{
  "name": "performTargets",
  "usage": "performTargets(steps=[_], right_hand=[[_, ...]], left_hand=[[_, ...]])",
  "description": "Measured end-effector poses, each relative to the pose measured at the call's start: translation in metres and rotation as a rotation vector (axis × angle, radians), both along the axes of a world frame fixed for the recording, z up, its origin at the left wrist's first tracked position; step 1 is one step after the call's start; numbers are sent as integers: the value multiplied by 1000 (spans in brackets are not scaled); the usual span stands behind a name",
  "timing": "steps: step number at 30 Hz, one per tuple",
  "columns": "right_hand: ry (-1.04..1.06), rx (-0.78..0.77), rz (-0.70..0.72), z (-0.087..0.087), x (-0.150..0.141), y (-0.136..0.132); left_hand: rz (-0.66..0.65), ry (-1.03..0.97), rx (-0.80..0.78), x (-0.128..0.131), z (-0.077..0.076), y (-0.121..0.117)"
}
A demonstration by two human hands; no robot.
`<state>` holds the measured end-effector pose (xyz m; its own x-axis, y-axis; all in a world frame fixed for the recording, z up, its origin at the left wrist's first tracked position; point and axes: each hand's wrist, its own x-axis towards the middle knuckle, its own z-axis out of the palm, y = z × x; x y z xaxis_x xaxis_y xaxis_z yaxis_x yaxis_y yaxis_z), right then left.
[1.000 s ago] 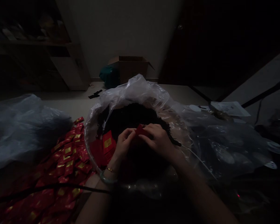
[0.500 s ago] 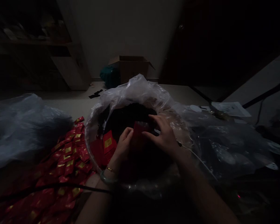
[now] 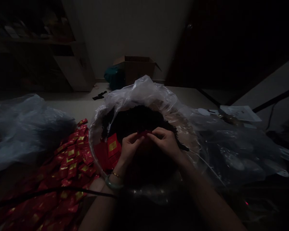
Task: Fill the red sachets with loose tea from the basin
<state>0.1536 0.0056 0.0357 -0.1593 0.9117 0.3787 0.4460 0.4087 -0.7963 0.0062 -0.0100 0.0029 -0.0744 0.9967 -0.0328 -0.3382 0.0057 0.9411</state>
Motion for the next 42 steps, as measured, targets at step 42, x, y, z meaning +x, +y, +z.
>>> performTargets(steps=[42], right_hand=[[113, -460, 196, 6, 4, 6]], left_hand=[[18, 196, 89, -9, -1, 2]])
